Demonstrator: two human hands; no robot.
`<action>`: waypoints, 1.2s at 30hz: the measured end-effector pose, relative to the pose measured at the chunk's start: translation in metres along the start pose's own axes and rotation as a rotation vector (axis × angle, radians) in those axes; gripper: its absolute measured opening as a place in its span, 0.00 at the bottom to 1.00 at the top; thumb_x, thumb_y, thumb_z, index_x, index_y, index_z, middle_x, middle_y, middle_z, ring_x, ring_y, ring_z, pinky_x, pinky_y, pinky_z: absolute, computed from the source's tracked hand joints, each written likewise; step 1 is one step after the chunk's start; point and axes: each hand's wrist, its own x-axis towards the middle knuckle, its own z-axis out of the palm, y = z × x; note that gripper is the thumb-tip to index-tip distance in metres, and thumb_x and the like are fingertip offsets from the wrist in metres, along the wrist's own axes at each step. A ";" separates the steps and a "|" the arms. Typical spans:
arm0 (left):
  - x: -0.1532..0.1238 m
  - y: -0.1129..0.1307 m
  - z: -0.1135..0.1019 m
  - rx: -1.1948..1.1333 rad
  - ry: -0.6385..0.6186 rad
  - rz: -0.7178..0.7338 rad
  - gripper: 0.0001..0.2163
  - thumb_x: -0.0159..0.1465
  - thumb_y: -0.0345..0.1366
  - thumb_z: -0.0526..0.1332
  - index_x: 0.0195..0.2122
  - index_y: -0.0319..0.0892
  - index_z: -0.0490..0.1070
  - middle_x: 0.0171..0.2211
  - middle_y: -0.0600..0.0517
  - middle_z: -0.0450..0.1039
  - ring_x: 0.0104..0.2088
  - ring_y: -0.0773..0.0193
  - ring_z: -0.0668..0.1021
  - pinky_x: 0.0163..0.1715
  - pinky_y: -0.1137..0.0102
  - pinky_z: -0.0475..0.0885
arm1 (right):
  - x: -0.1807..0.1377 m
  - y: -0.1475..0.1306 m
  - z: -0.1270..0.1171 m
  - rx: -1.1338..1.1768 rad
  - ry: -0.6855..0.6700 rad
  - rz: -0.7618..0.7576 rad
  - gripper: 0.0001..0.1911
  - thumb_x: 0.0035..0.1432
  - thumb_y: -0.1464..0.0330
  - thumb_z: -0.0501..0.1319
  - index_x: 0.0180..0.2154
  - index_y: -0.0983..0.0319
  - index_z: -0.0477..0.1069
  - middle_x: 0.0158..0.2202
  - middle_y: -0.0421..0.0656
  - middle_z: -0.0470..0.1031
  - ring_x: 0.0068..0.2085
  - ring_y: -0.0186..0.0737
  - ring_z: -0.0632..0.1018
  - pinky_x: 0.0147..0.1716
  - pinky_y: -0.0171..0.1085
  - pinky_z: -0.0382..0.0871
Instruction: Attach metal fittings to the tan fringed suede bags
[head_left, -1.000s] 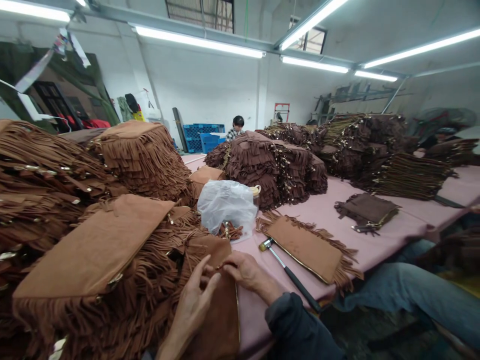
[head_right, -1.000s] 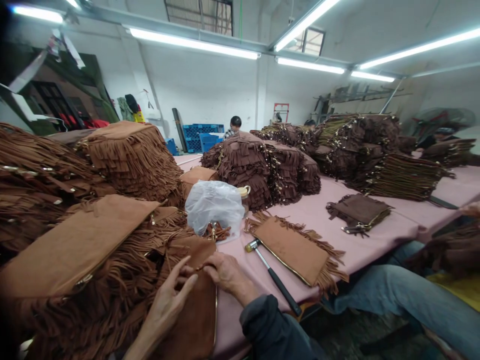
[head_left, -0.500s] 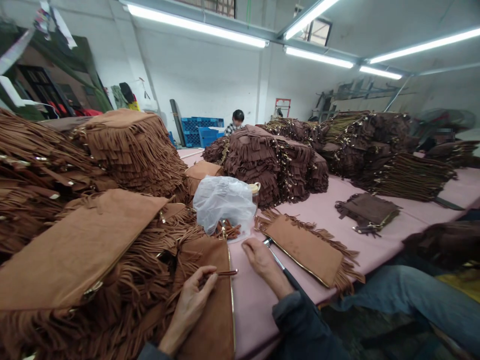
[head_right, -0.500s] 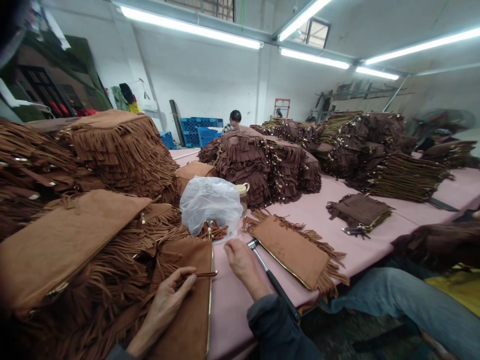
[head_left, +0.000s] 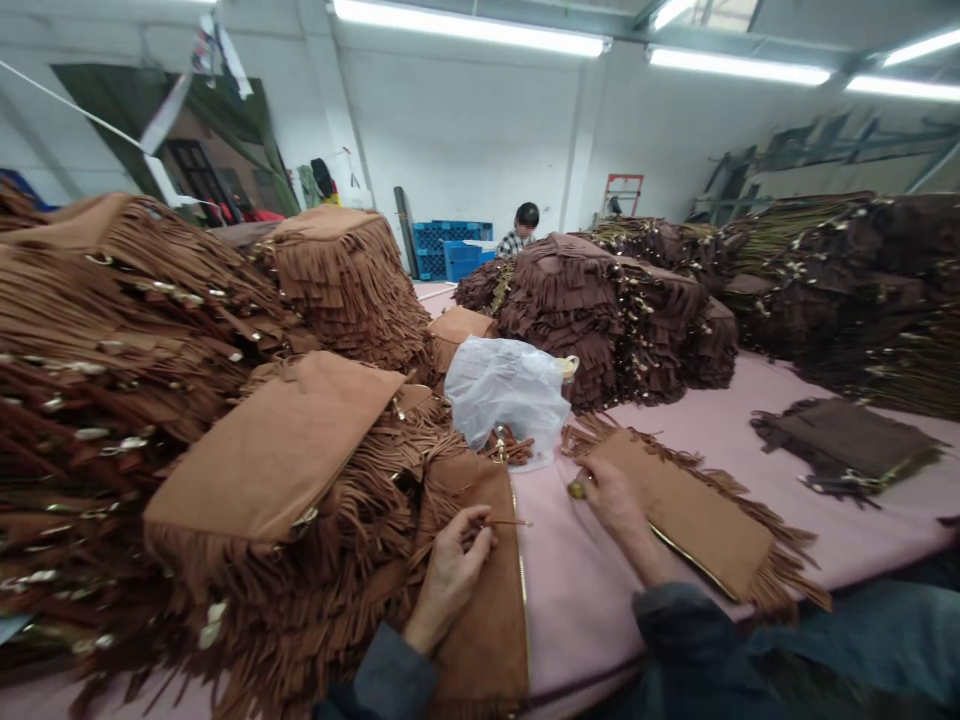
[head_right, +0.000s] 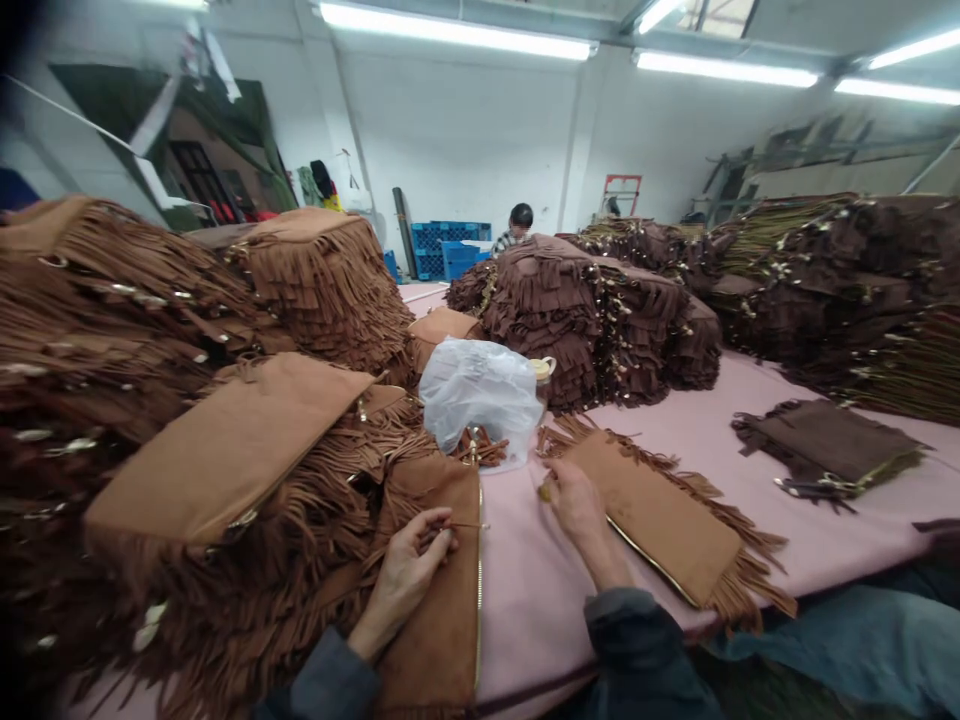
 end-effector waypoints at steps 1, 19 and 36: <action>0.000 0.000 0.000 -0.002 -0.001 0.005 0.17 0.64 0.42 0.61 0.50 0.38 0.72 0.33 0.47 0.79 0.33 0.61 0.81 0.34 0.69 0.76 | -0.010 -0.013 0.010 0.183 -0.112 -0.082 0.19 0.61 0.65 0.57 0.53 0.59 0.73 0.42 0.46 0.76 0.41 0.45 0.75 0.43 0.40 0.66; -0.009 0.009 -0.002 -0.079 -0.045 0.110 0.13 0.66 0.44 0.60 0.42 0.39 0.75 0.32 0.49 0.77 0.30 0.64 0.78 0.33 0.71 0.73 | -0.050 -0.080 0.069 0.929 -0.401 0.051 0.27 0.57 0.47 0.64 0.45 0.64 0.74 0.25 0.38 0.71 0.23 0.33 0.69 0.22 0.32 0.60; 0.010 0.042 0.028 0.895 -0.034 0.341 0.10 0.66 0.41 0.57 0.44 0.43 0.71 0.44 0.44 0.71 0.45 0.54 0.72 0.42 0.64 0.67 | -0.024 -0.058 0.034 0.892 0.024 0.065 0.24 0.53 0.47 0.66 0.34 0.63 0.71 0.30 0.45 0.76 0.30 0.42 0.77 0.31 0.38 0.70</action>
